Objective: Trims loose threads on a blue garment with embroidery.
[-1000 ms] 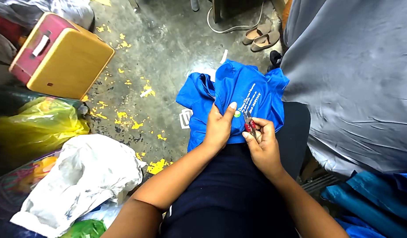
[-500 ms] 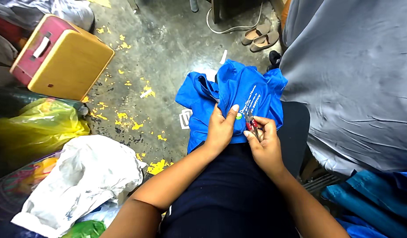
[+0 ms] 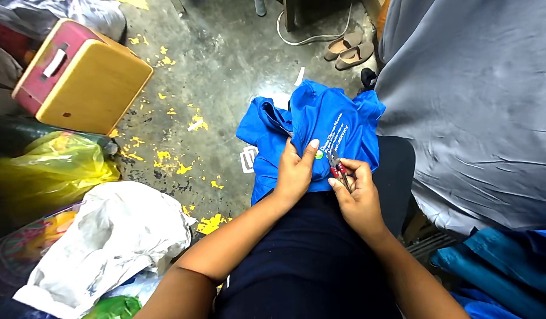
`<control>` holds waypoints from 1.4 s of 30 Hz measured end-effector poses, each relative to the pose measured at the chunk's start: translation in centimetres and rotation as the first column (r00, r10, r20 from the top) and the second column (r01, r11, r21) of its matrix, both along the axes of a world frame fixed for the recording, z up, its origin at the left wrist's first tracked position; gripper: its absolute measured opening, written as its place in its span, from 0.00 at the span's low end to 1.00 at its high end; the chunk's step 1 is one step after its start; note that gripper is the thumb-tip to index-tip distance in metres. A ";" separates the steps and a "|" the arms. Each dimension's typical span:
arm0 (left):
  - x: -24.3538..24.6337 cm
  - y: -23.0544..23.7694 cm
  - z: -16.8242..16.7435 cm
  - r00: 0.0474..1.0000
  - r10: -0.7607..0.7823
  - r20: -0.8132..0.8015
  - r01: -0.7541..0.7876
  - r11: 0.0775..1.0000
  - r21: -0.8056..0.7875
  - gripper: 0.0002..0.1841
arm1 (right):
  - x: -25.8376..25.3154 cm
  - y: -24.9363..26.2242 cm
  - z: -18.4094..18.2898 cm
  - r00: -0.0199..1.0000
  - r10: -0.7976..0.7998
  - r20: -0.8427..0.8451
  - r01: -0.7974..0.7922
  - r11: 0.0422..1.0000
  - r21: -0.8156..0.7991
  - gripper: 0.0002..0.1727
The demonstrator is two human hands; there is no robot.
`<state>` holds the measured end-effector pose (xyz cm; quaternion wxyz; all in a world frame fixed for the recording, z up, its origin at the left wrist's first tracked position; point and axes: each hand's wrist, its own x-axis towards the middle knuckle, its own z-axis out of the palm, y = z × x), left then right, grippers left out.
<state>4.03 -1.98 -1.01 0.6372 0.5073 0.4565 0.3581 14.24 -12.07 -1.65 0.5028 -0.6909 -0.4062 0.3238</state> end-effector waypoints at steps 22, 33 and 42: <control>-0.2 0.0 0.1 1.000 -0.007 0.024 0.009 0.995 -0.095 0.13 | 0.0 -0.3 -0.6 0.995 0.003 0.100 -0.008 0.999 0.046 0.20; -0.4 -0.1 0.0 1.000 -0.016 -0.014 0.016 0.999 -0.032 0.14 | 0.1 -0.3 -0.1 0.995 0.011 0.100 -0.013 1.000 0.019 0.20; -0.4 -0.1 -0.1 1.000 -0.027 0.002 0.027 0.999 -0.032 0.13 | 0.3 0.0 -0.7 0.979 0.010 0.203 -0.024 0.998 0.065 0.18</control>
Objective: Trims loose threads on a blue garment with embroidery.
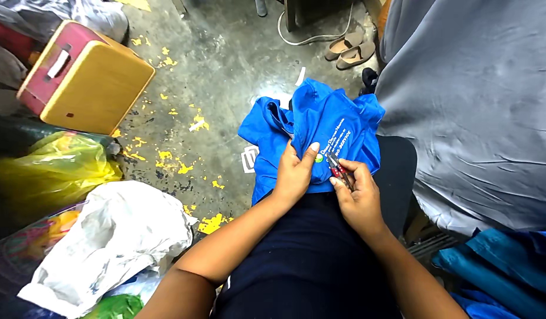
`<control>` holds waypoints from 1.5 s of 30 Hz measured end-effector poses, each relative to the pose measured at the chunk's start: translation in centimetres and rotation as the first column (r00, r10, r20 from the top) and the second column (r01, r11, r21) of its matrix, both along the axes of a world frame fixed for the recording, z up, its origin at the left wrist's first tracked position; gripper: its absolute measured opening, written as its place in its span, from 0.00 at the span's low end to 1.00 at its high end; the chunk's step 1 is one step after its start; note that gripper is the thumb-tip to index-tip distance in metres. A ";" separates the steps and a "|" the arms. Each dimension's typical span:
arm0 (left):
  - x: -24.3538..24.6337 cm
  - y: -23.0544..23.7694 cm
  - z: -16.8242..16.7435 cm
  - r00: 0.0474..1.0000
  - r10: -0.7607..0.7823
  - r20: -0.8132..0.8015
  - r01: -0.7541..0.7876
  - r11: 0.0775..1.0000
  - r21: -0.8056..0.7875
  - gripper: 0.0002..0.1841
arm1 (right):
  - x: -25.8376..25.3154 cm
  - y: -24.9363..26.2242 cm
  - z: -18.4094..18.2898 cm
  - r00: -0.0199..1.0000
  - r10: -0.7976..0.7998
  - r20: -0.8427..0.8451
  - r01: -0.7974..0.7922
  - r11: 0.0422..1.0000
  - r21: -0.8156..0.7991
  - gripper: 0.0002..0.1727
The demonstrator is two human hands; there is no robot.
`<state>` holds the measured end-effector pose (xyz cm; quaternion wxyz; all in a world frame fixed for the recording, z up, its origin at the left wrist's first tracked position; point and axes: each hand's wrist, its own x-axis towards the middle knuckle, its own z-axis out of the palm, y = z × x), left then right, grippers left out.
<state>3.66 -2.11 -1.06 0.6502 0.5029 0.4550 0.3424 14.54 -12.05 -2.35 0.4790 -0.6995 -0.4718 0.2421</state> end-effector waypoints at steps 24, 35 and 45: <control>-0.2 0.2 0.0 0.999 -0.031 -0.020 0.031 0.999 0.025 0.14 | 1.9 -0.1 0.5 0.980 0.105 -0.169 -0.111 0.994 -0.024 0.17; -0.2 0.1 0.1 1.000 -0.027 0.001 0.027 0.999 0.021 0.13 | 1.7 -0.1 0.2 0.971 0.090 -0.223 -0.094 0.995 -0.008 0.16; -0.2 0.2 0.1 1.000 -0.025 -0.007 0.025 1.000 0.006 0.13 | 2.0 -0.4 0.5 0.983 0.118 -0.143 -0.117 0.993 0.014 0.15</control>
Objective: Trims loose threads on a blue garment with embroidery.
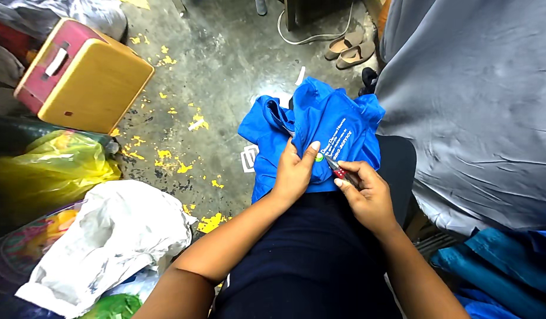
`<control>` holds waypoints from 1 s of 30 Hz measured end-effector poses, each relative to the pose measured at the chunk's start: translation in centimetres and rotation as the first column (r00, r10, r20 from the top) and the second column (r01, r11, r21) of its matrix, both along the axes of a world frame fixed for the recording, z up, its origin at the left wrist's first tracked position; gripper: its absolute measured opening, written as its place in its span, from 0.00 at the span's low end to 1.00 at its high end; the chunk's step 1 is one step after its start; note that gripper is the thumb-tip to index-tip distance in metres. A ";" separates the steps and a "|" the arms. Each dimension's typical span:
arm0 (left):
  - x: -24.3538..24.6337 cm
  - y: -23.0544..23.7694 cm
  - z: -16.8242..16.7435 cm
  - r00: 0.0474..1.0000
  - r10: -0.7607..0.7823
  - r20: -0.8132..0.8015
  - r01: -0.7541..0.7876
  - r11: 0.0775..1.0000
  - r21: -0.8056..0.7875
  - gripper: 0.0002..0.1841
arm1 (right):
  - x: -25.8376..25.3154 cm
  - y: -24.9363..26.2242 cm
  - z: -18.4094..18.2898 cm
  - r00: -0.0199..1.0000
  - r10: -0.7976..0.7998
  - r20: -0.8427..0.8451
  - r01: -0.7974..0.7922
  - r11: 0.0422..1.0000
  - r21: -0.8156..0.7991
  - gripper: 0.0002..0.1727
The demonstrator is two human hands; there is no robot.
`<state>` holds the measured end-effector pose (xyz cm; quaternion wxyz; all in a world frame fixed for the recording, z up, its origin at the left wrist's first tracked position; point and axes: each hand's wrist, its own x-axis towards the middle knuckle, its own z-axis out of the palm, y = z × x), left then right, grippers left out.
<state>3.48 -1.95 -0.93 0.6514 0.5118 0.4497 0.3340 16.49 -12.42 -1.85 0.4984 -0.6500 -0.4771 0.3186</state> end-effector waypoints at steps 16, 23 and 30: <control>-0.1 0.1 0.0 0.998 -0.035 -0.042 0.036 0.999 0.023 0.13 | -0.1 0.4 -0.1 0.982 -0.059 0.178 0.059 0.998 0.006 0.17; -0.1 0.1 -0.1 0.998 -0.051 -0.049 0.052 0.998 0.024 0.13 | 0.1 0.2 0.3 0.966 -0.046 0.255 0.053 0.998 -0.021 0.17; -0.4 0.4 0.2 0.995 -0.075 -0.065 0.076 0.997 0.017 0.13 | -0.3 0.4 0.0 0.959 -0.060 0.277 0.059 0.998 0.010 0.16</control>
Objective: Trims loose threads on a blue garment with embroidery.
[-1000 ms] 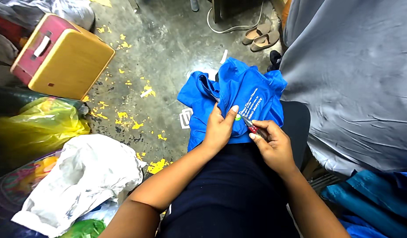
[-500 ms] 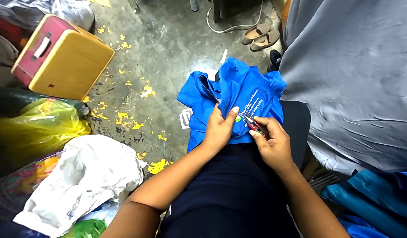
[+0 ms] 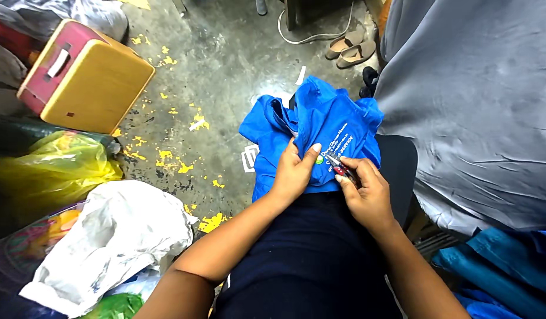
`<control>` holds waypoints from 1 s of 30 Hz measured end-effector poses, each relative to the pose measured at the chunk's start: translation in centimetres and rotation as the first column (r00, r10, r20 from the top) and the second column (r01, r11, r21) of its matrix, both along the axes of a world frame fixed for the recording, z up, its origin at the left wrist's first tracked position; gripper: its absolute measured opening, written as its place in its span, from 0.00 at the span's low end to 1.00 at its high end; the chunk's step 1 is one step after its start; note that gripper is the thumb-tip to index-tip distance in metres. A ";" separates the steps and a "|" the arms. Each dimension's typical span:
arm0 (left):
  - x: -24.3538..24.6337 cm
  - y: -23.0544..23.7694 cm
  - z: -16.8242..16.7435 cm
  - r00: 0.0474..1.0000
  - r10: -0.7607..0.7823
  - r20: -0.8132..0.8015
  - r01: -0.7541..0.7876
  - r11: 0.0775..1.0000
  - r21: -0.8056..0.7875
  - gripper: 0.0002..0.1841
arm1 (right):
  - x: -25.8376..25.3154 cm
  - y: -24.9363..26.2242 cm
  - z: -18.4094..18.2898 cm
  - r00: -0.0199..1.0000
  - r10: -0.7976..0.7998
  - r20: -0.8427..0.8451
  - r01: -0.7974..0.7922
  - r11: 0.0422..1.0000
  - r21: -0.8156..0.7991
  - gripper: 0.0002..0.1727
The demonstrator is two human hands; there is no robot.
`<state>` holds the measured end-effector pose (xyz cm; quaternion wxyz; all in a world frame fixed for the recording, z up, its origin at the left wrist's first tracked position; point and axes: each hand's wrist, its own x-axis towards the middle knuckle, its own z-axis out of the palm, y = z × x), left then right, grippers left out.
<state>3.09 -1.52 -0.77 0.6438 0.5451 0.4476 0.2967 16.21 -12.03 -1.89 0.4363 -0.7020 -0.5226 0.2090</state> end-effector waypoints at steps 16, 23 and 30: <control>-0.2 0.5 0.3 1.000 -0.027 -0.007 0.027 0.999 -0.042 0.12 | 0.6 0.0 -0.6 0.989 0.021 -0.149 -0.018 1.000 0.025 0.16; -0.1 0.5 0.1 0.998 -0.045 -0.031 0.045 0.999 -0.005 0.13 | 1.0 -0.3 -0.1 0.977 0.070 -0.201 -0.077 0.997 -0.030 0.17; -0.1 0.6 0.4 0.994 -0.076 -0.080 0.077 0.997 0.007 0.12 | 0.9 -0.2 -0.2 0.988 0.068 -0.140 -0.071 0.997 -0.016 0.16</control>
